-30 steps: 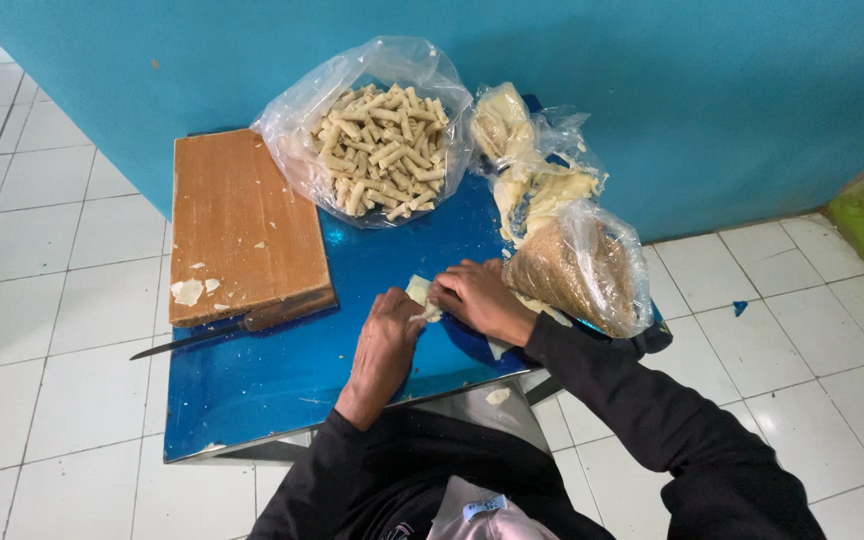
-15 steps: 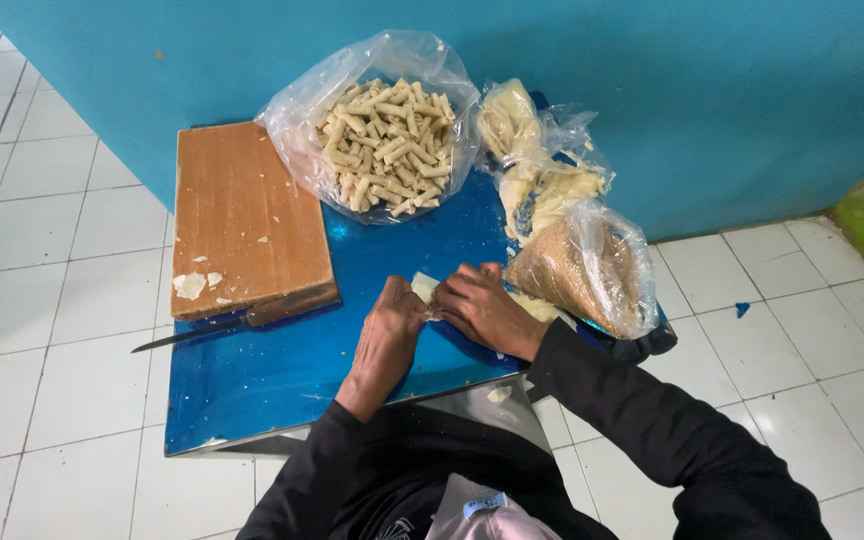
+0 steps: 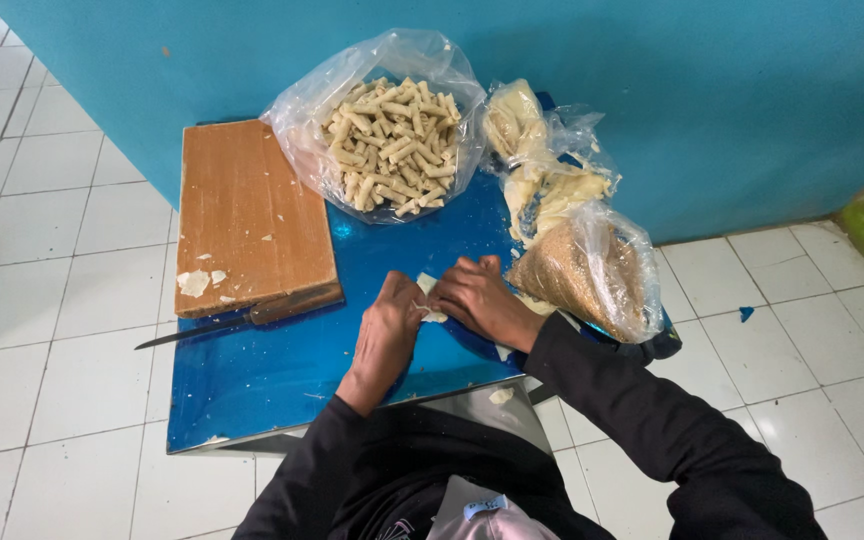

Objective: The person tears small pieces from thin dough sheets on a blue table and pinches and flattens the pieces by hand, setting them aside while a plastic bag of fried dough snacks and dough scraps sit on the table. A knife lies unused at the table edge.

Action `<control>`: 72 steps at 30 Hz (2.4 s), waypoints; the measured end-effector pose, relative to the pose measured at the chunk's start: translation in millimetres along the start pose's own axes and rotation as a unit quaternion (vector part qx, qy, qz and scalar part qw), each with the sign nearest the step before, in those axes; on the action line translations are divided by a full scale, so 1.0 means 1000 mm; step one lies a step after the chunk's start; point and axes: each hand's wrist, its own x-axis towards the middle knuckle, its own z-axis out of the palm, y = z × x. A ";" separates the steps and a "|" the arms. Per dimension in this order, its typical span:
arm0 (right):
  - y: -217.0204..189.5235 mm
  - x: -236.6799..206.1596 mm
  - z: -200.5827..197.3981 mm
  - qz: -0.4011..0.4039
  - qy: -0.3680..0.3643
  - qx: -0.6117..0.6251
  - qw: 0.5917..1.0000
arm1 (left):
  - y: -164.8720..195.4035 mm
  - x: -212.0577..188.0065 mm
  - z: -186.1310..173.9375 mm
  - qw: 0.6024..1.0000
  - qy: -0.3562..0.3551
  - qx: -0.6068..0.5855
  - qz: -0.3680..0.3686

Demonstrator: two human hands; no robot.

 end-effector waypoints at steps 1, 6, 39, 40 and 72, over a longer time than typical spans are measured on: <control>0.000 0.001 0.002 0.012 0.000 0.003 1.000 | 0.001 0.000 0.000 1.000 -0.006 0.003 0.001; -0.006 -0.007 0.008 0.016 0.038 -0.068 0.997 | 0.004 0.004 0.006 0.998 0.035 0.054 0.027; 0.050 0.051 -0.003 0.126 0.086 0.082 0.985 | 0.019 -0.046 0.009 0.975 0.048 0.217 0.027; 0.062 0.067 -0.008 0.148 0.101 0.143 0.973 | 0.019 -0.044 0.009 0.978 0.041 0.201 0.025; 0.141 -0.135 -0.081 0.253 -0.052 -0.215 0.942 | 0.003 -0.006 0.025 0.982 0.158 -0.019 -0.106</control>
